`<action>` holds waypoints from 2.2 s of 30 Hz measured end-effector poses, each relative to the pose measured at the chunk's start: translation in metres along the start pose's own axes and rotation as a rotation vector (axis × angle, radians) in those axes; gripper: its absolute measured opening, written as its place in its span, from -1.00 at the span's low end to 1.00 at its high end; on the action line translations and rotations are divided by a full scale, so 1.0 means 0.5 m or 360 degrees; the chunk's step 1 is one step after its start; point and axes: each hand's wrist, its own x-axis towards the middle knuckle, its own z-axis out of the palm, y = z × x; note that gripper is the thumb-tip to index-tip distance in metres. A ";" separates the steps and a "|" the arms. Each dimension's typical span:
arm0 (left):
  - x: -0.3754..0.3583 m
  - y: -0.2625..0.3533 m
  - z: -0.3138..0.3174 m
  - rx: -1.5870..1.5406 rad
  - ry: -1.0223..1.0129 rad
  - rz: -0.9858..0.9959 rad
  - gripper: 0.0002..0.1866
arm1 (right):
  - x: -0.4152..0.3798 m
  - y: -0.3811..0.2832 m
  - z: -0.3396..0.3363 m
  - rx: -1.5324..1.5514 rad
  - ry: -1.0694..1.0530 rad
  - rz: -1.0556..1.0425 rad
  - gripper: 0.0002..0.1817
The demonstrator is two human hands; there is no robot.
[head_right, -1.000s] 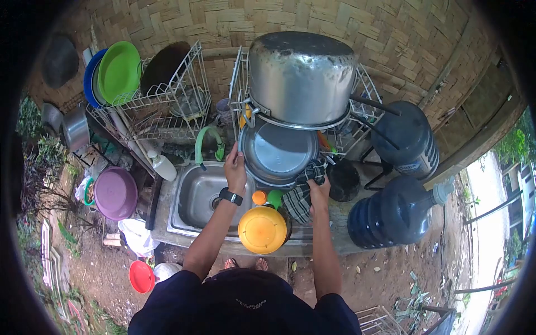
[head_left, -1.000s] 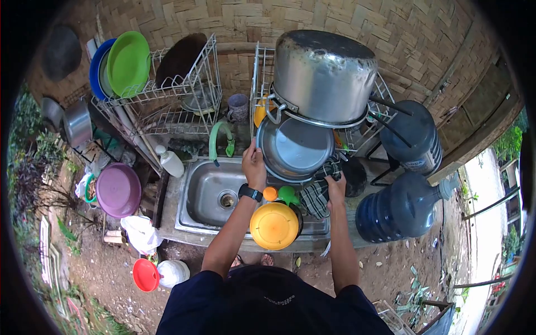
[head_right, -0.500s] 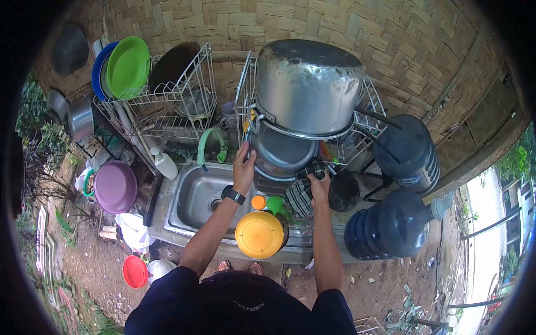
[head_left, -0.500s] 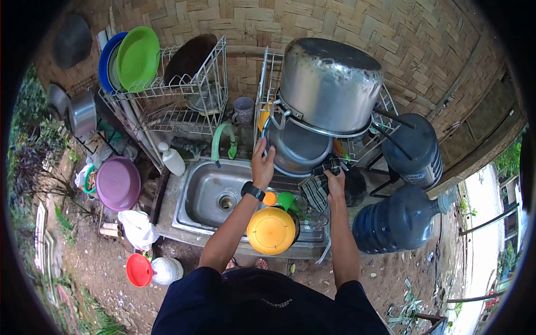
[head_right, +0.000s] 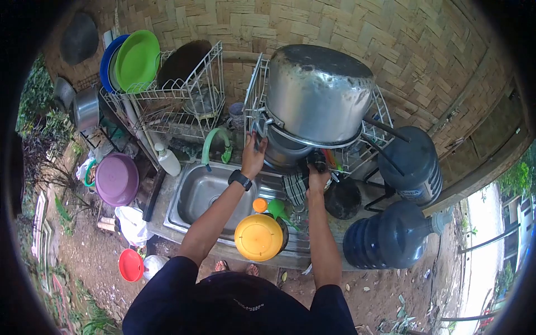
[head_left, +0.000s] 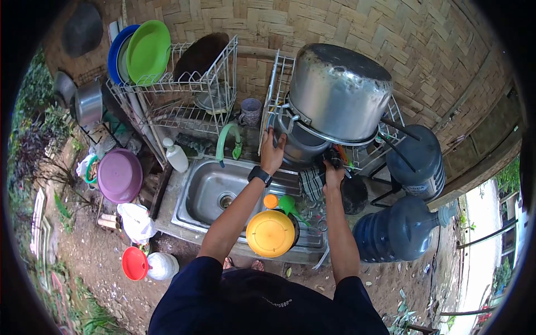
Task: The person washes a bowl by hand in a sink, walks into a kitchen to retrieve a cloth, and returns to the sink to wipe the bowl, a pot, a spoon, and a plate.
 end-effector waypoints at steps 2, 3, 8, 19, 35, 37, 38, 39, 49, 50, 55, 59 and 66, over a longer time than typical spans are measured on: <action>0.008 0.004 0.009 0.0054 0.0049 0.0036 -0.29 | 0.017 0.012 0.006 0.0086 0.0029 -0.0027 -0.37; 0.015 0.001 0.015 0.0065 0.0047 0.0048 -0.31 | 0.030 0.019 0.010 0.0085 0.0032 -0.0061 -0.37; 0.041 -0.019 0.039 0.0058 0.0099 0.0073 -0.33 | 0.120 0.073 0.037 -0.0025 0.0083 -0.0261 -0.47; 0.060 -0.052 0.048 0.0203 0.0003 0.0200 -0.15 | 0.104 0.017 0.081 -0.0135 0.0265 -0.0422 -0.38; -0.433 -0.289 -0.213 0.0059 -0.0332 -0.0762 -0.52 | -0.341 0.156 -0.108 -0.0548 0.0483 0.0019 -0.33; -0.498 -0.397 -0.216 0.0239 -0.0501 -0.0921 -0.47 | -0.389 0.283 -0.165 -0.1225 0.0390 0.0150 -0.28; -0.519 -0.446 -0.214 0.0274 -0.0618 -0.0924 -0.45 | -0.408 0.284 -0.160 -0.1344 0.0415 0.0213 -0.28; -0.532 -0.481 -0.209 0.0309 -0.0733 -0.0925 -0.43 | -0.429 0.285 -0.147 -0.1462 0.0440 0.0276 -0.27; -0.538 -0.389 -0.221 -0.0099 -0.0681 -0.1120 -0.58 | -0.462 0.278 -0.147 -0.1252 0.0474 0.0330 -0.47; -0.533 -0.357 -0.230 -0.0297 -0.0630 -0.1155 -0.59 | -0.465 0.262 -0.146 -0.1188 0.0453 0.0259 -0.47; -0.437 -0.100 -0.331 -0.1042 -0.0539 -0.1173 -0.61 | -0.447 0.134 -0.090 -0.1144 0.0276 0.0274 -0.54; -0.435 -0.044 -0.350 -0.0574 -0.0581 -0.0714 -0.58 | -0.368 0.105 0.006 -0.1169 -0.0269 0.0271 -0.46; -0.411 0.035 -0.400 -0.0267 -0.0163 -0.0553 -0.59 | -0.507 -0.019 0.218 -0.1485 -0.0774 -0.1031 -0.50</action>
